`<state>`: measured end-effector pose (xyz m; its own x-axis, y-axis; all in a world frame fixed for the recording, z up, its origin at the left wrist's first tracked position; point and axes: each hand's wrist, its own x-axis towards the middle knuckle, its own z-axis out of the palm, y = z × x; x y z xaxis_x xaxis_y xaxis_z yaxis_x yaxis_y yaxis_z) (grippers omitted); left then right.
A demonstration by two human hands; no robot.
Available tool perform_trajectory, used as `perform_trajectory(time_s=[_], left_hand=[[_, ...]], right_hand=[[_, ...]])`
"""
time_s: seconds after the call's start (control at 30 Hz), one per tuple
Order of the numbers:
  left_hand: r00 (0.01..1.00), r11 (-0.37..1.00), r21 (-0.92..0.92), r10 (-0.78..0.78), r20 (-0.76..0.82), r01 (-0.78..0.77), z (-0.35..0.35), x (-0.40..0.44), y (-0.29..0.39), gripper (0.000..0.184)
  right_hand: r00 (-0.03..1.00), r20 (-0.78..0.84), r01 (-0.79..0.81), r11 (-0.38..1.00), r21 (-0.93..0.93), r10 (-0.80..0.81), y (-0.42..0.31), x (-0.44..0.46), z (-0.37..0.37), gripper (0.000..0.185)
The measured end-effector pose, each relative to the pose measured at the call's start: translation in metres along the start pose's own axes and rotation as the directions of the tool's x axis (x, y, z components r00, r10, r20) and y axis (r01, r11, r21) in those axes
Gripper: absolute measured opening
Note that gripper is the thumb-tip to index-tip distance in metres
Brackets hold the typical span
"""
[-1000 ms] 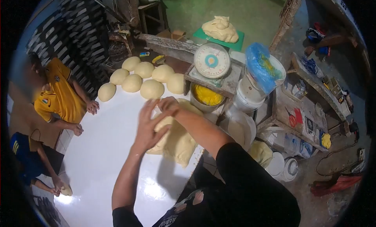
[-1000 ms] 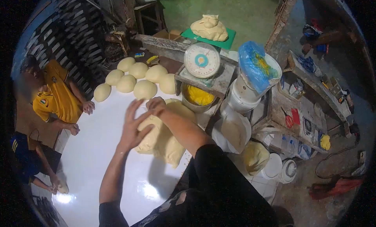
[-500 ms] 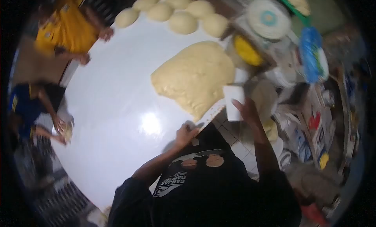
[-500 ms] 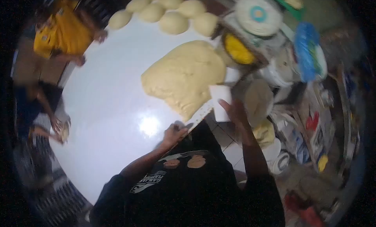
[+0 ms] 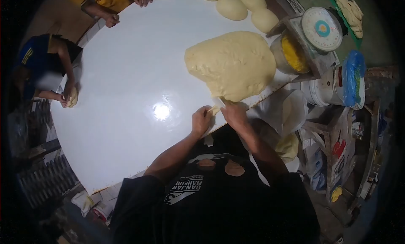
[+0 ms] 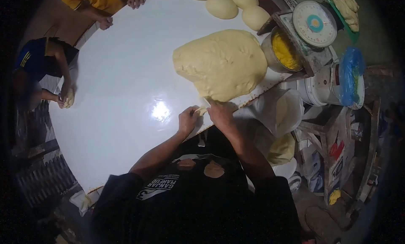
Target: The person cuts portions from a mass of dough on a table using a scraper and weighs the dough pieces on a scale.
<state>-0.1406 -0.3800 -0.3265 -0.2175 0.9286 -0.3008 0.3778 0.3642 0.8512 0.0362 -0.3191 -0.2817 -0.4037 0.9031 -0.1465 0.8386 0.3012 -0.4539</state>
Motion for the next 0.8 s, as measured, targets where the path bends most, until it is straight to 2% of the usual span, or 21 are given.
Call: perform_trajectory(time_s=[0.03, 0.1, 0.17, 0.2, 0.23, 0.27, 0.33, 0.37, 0.4, 0.43, 0.47, 0.5, 0.53, 0.57, 0.6, 0.63, 0.67, 0.7, 0.73, 0.77, 0.8], left_hand=[[1.0, 1.0, 0.004, 0.006, -0.007, -0.006, -0.001, 0.001, -0.006, 0.024], [0.988, 0.998, 0.044, 0.046, -0.148, -0.04, 0.002, 0.007, -0.013, 0.026], [0.98, 0.996, 0.026, 0.088, -0.18, -0.085, -0.016, 0.013, -0.017, 0.029], [0.97, 0.991, -0.095, 0.068, -0.234, -0.093, -0.024, 0.019, -0.025, 0.026], [0.955, 0.981, -0.083, 0.147, -0.256, -0.174, -0.032, 0.036, -0.037, 0.027], [0.978, 0.946, -0.304, 0.049, -0.201, -0.11, -0.05, 0.035, 0.001, 0.026], [0.972, 0.907, -0.355, 0.183, -0.15, -0.226, -0.069, 0.06, 0.052, 0.026], [0.961, 0.894, -0.356, 0.242, -0.132, -0.274, -0.069, 0.075, 0.101, 0.026], [0.929, 0.857, -0.361, 0.354, -0.108, -0.368, -0.067, 0.085, 0.156, 0.027], [0.886, 0.811, -0.369, 0.455, -0.089, -0.454, -0.061, 0.098, 0.208, 0.028], [0.775, 0.726, -0.294, 0.625, -0.096, -0.622, -0.048, 0.119, 0.255, 0.03], [0.635, 0.607, -0.218, 0.767, -0.094, -0.764, -0.034, 0.139, 0.305, 0.033], [0.536, 0.519, -0.162, 0.84, -0.085, -0.839, -0.021, 0.151, 0.357, 0.034], [0.433, 0.425, -0.106, 0.898, -0.072, -0.899, -0.004, 0.158, 0.414, 0.036], [0.269, 0.253, -0.153, 0.958, -0.095, -0.955, 0.015, 0.163, 0.471, 0.036], [0.19, 0.169, -0.185, 0.977, -0.102, -0.968, 0.038, 0.168, 0.521, 0.037], [0.088, 0.066, -0.206, 0.992, -0.096, -0.976, 0.061, 0.175, 0.564, 0.038], [0.068, 0.046, -0.239, 0.994, -0.083, -0.97, 0.088, 0.183, 0.6, 0.037], [0.002, 0.001, -0.168, 1.0, -0.01, -0.986, 0.116, 0.195, 0.631, 0.037], [-0.055, -0.049, -0.098, 0.996, 0.067, -0.994, 0.142, 0.204, 0.651, 0.039], [-0.058, -0.052, -0.109, 0.997, 0.051, -0.993, 0.162, 0.209, 0.66, 0.039]], right_hand=[[1.0, -0.007, 0.007, 1.0, 0.003, -0.007, -0.009, 0.012, 0.003, 0.043], [0.985, 0.146, -0.08, 0.99, -0.115, 0.096, -0.026, 0.033, 0.005, 0.05], [0.971, 0.171, -0.159, 0.986, -0.051, 0.165, -0.041, 0.028, 0.003, 0.055], [0.955, 0.184, -0.238, 0.971, 0.002, 0.233, -0.037, 0.032, -0.009, 0.06], [0.985, -0.061, -0.157, 0.987, 0.039, 0.159, -0.015, 0.023, 0.019, 0.067], [0.949, -0.306, -0.069, 0.997, 0.044, 0.079, 0.009, 0.011, 0.055, 0.074], [0.982, 0.02, -0.178, 0.88, 0.44, 0.189, 0.018, -0.013, 0.022, 0.068], [0.992, 0.05, -0.123, 0.783, 0.609, 0.117, 0.027, -0.024, 0.008, 0.057], [0.982, 0.099, -0.185, 0.681, 0.709, 0.163, 0.032, -0.033, -0.005, 0.046], [0.979, 0.054, -0.184, 0.73, 0.659, 0.198, 0.048, -0.039, 0.001, 0.041], [0.966, 0.123, -0.227, 0.515, 0.827, 0.228, 0.048, -0.047, -0.017, 0.039], [0.932, 0.253, -0.359, 0.58, 0.731, 0.259, 0.043, -0.049, -0.071, 0.038], [0.962, 0.107, -0.233, 0.544, 0.806, 0.252, 0.068, -0.047, -0.037, 0.037], [0.959, 0.085, -0.215, 0.495, 0.842, 0.271, 0.083, -0.048, -0.032, 0.038], [0.954, 0.071, -0.2, 0.443, 0.874, 0.291, 0.098, -0.045, -0.037, 0.04], [0.953, 0.053, -0.192, 0.461, 0.866, 0.298, 0.109, -0.043, -0.05, 0.04], [0.934, 0.125, -0.251, 0.364, 0.897, 0.335, 0.11, -0.046, -0.068, 0.041], [0.91, 0.2, -0.306, 0.263, 0.915, 0.364, 0.116, -0.045, -0.082, 0.042], [0.906, 0.189, -0.306, 0.278, 0.911, 0.378, 0.129, -0.04, -0.091, 0.042], [0.905, 0.155, -0.34, 0.455, 0.823, 0.397, 0.142, -0.038, -0.097, 0.045], [0.904, 0.125, -0.372, 0.609, 0.701, 0.409, 0.15, -0.037, -0.098, 0.048]])
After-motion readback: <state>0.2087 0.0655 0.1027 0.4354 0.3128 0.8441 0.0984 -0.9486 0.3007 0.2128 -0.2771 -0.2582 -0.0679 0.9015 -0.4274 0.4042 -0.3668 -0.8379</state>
